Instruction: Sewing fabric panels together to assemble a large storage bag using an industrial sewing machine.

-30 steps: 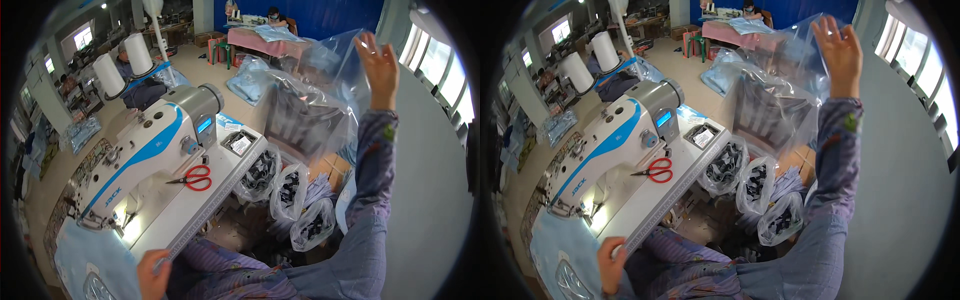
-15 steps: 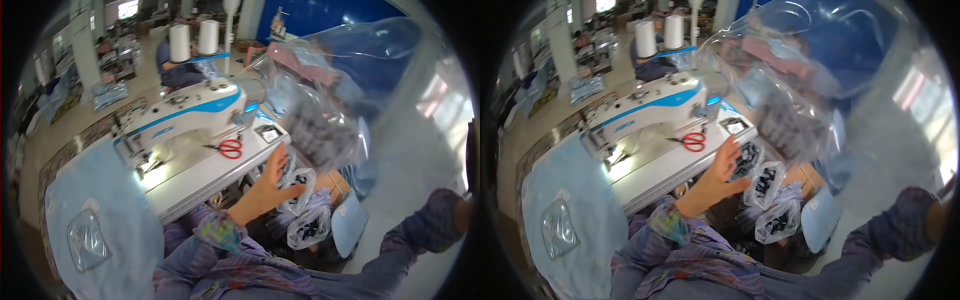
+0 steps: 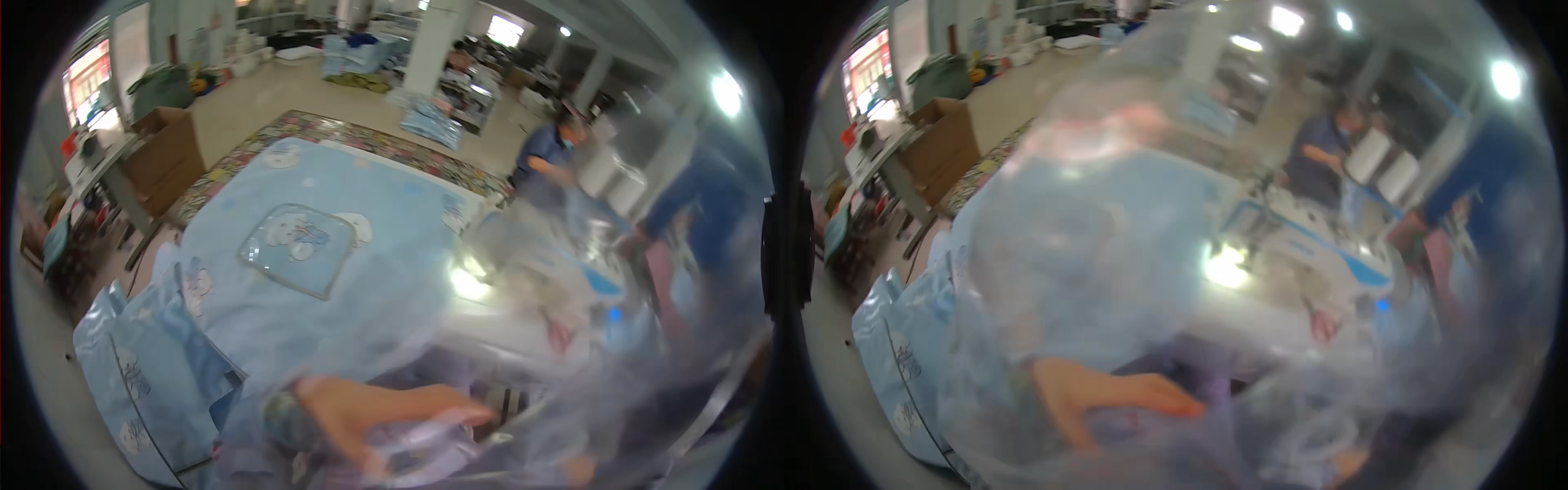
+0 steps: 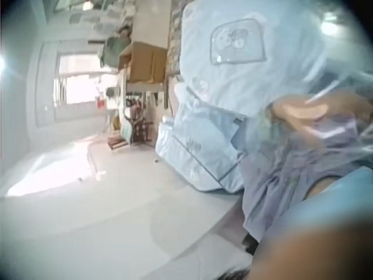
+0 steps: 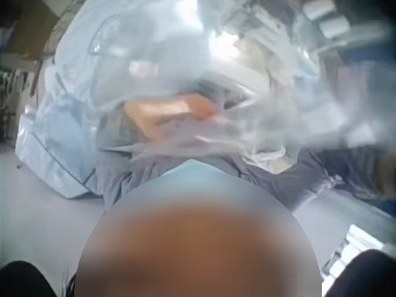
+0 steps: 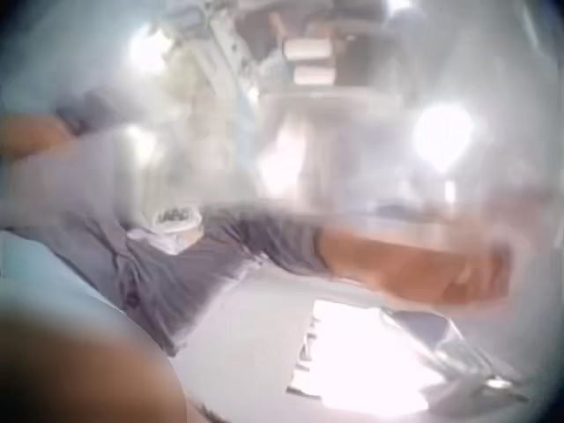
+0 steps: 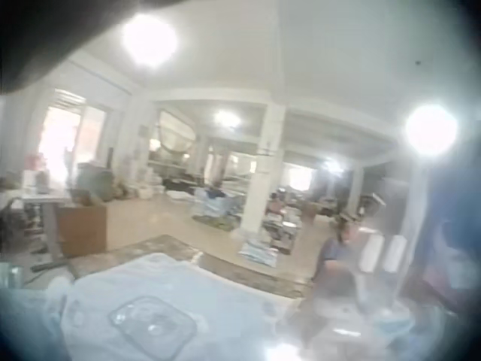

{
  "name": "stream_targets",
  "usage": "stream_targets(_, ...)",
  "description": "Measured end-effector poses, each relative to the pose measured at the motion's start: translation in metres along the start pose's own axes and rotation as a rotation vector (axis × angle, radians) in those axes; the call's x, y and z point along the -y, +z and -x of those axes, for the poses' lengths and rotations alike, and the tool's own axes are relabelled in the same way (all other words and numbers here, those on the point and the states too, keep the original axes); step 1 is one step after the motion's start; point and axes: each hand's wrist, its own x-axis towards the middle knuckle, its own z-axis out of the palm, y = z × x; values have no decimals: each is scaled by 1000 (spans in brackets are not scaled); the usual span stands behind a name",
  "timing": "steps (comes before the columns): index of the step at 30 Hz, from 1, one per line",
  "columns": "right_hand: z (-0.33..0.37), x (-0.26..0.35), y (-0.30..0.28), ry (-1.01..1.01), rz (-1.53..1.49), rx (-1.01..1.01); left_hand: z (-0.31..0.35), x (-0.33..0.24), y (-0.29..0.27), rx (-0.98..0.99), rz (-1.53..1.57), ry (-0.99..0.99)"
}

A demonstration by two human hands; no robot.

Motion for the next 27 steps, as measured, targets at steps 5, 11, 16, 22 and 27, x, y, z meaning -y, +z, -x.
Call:
stream_targets(5,-173,-128,-7,84,-246,46,85,-79,32,-507,141,486)
stream_targets(11,-304,-220,21,44,-258,-64,119,-167,-46,-1112,-52,517)
stream_targets(16,-352,-210,-12,-40,-233,-192,130,-211,-179,-1379,-674,-313)
stream_targets(22,-318,-159,-84,-235,-311,62,80,-279,-280,-1570,-980,159)
stream_targets(27,-165,-209,-99,-16,-344,64,139,-348,-195,-1520,-1273,-66)
